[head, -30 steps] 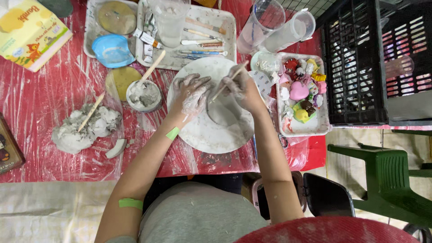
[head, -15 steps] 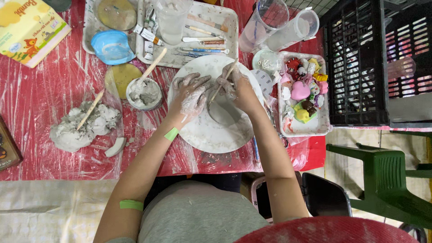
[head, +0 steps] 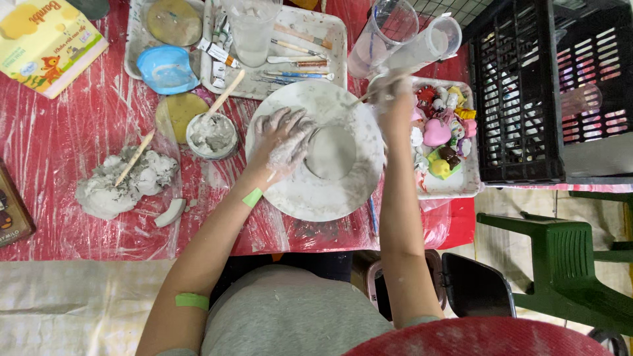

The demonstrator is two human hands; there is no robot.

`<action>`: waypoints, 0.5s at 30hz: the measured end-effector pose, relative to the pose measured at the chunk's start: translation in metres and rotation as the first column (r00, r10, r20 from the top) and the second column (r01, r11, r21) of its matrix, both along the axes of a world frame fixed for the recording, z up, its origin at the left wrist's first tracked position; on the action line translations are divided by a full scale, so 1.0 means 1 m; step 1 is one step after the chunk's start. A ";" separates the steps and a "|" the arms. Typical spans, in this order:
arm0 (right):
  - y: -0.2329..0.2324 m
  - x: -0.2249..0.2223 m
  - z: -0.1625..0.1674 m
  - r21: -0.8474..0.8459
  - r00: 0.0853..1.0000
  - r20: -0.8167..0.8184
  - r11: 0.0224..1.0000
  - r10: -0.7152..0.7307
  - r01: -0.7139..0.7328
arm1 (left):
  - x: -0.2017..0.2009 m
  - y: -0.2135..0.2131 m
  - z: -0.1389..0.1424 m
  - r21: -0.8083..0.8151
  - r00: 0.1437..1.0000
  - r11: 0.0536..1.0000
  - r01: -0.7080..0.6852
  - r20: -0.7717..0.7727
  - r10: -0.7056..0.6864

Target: The person kneads and presses a lump of clay on a round bat on the table, shaping it with both hands. They pour water from a plastic bottle onto the clay, continue pressing and smoothing it, and use a wooden stick to refine the form.

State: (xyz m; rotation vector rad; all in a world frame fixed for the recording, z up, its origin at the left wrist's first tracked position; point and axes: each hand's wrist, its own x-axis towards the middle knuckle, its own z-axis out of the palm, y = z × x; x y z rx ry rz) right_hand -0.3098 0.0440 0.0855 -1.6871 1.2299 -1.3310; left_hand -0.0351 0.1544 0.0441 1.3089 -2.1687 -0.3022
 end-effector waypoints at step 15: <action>0.059 -0.007 -0.021 0.048 0.893 0.387 0.972 -0.232 0.232 | -0.004 -0.009 0.001 0.027 0.997 0.999 0.045 0.054 -0.047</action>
